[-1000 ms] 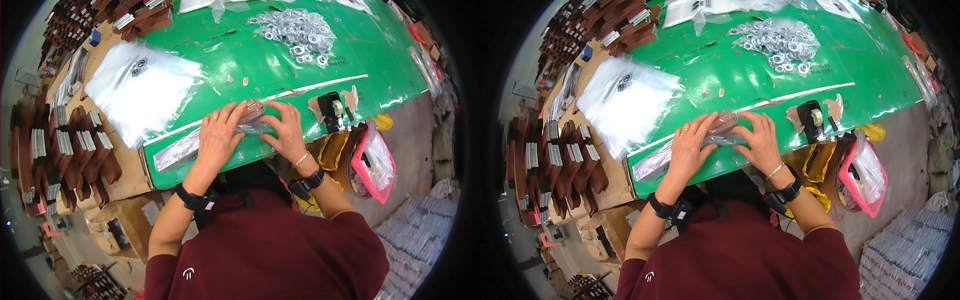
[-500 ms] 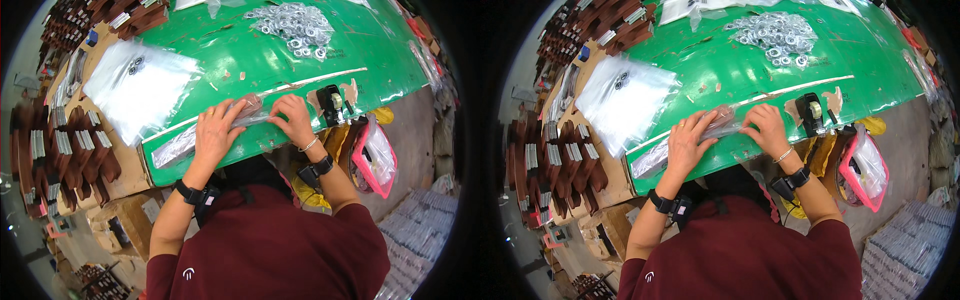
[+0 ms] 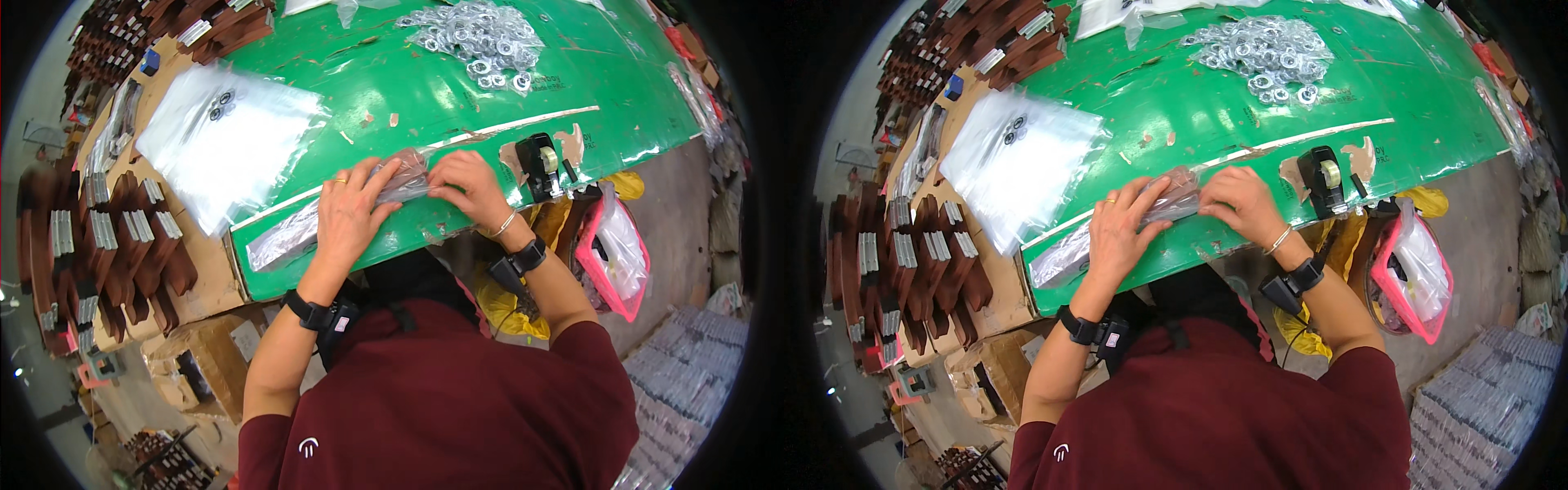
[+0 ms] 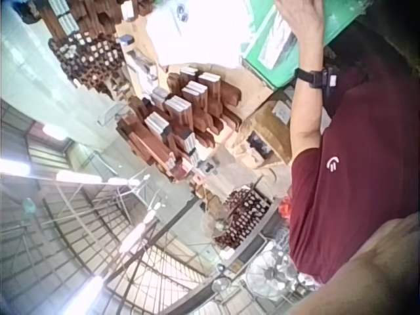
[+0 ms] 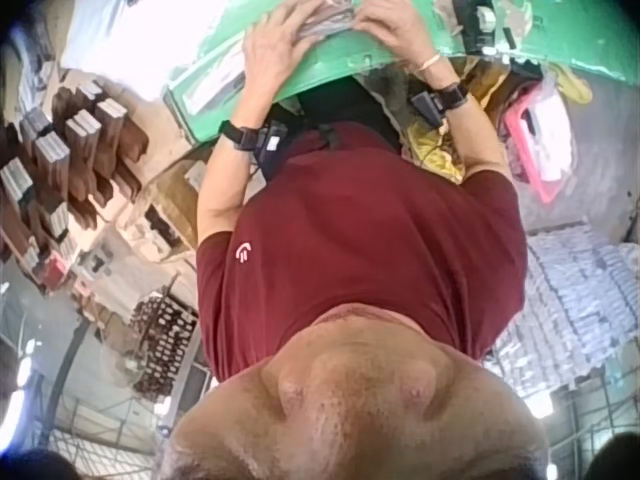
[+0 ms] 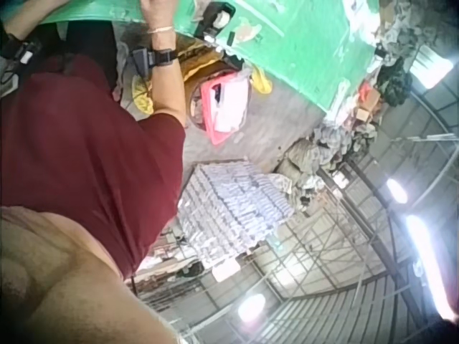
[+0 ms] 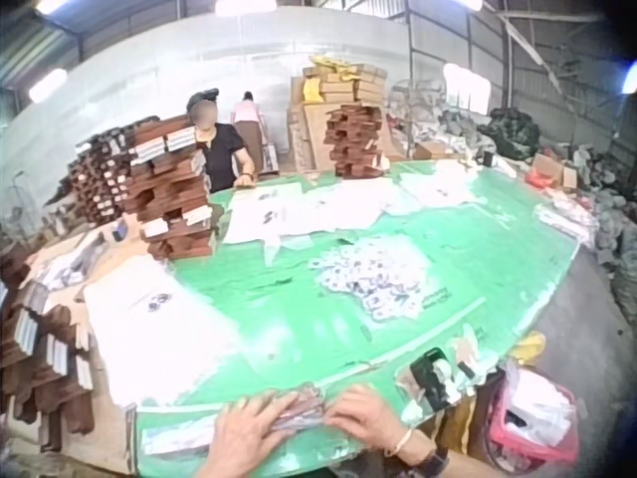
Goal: The recorder is placing wooden furniture parts into plastic bags and sealing them with tape.
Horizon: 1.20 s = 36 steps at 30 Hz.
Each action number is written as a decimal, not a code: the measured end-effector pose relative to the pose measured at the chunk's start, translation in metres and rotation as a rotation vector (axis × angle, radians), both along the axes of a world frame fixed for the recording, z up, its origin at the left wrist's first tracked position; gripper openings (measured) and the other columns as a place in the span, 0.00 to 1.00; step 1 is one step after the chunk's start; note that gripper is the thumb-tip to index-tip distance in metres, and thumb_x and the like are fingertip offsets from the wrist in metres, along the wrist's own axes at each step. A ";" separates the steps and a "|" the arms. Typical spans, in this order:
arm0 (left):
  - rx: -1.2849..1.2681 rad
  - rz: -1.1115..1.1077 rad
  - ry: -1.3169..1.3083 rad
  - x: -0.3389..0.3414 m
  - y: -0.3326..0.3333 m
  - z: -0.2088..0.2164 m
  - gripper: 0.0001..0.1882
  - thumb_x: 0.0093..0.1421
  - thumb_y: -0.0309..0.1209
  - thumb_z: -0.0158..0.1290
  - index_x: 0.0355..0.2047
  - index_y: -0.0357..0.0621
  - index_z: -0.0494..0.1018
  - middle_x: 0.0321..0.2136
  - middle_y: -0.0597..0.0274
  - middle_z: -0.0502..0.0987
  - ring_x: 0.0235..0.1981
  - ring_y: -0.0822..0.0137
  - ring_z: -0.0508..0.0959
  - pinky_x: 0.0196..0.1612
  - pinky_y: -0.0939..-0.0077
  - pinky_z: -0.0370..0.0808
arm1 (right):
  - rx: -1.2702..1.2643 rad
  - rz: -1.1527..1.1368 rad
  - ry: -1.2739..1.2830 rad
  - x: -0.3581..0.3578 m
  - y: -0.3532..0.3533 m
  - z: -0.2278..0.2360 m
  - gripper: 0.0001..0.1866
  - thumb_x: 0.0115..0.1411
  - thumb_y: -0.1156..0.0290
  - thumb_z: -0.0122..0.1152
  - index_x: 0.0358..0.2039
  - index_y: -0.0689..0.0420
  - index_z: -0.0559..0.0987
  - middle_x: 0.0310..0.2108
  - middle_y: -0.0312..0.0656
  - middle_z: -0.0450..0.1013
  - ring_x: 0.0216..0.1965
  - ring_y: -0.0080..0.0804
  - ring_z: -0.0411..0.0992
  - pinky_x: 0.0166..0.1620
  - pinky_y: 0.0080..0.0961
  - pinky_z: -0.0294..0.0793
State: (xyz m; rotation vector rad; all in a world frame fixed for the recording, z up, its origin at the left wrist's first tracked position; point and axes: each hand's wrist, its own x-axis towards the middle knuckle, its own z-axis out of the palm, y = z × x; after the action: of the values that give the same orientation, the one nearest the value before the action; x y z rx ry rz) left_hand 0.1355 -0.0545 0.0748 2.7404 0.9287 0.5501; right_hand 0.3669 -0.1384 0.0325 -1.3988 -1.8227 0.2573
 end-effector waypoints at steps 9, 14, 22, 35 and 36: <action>0.044 0.010 -0.006 0.005 -0.003 -0.004 0.30 0.54 0.42 0.62 0.59 0.63 0.73 0.50 0.67 0.76 0.44 0.60 0.76 0.45 0.65 0.71 | -0.038 0.015 -0.068 0.016 0.012 0.010 0.11 0.52 0.59 0.71 0.26 0.50 0.79 0.29 0.32 0.74 0.38 0.32 0.71 0.49 0.34 0.65; 0.083 0.046 0.009 0.005 -0.004 -0.006 0.29 0.54 0.44 0.62 0.57 0.63 0.74 0.49 0.68 0.77 0.42 0.60 0.76 0.43 0.66 0.71 | -0.016 0.005 -0.073 0.007 0.013 0.013 0.12 0.53 0.59 0.71 0.25 0.50 0.78 0.27 0.33 0.72 0.35 0.34 0.71 0.46 0.34 0.65; 0.112 0.021 0.008 0.004 -0.006 -0.008 0.30 0.53 0.48 0.61 0.57 0.60 0.74 0.48 0.69 0.77 0.40 0.60 0.75 0.42 0.66 0.71 | -0.043 -0.038 -0.041 0.013 0.018 0.014 0.11 0.54 0.59 0.69 0.24 0.50 0.79 0.25 0.32 0.73 0.33 0.34 0.71 0.44 0.33 0.65; 0.119 -0.098 0.122 0.000 -0.010 0.005 0.32 0.59 0.37 0.58 0.65 0.73 0.67 0.53 0.61 0.73 0.43 0.56 0.74 0.46 0.62 0.71 | -0.391 0.070 0.257 0.025 0.032 0.004 0.13 0.58 0.63 0.67 0.25 0.60 0.80 0.22 0.39 0.76 0.25 0.27 0.72 0.30 0.26 0.67; 0.162 -0.115 0.127 0.000 -0.009 0.005 0.31 0.60 0.36 0.57 0.64 0.74 0.67 0.53 0.59 0.73 0.43 0.56 0.74 0.47 0.61 0.71 | -0.389 0.068 0.254 0.026 0.033 0.005 0.13 0.58 0.63 0.67 0.25 0.60 0.80 0.22 0.39 0.76 0.25 0.27 0.72 0.30 0.26 0.67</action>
State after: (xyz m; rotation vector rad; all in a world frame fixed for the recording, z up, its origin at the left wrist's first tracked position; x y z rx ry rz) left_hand 0.1351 -0.0631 0.0794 2.9817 0.7776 0.4536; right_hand 0.3929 -0.1059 0.0373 -1.4840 -1.6655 0.8237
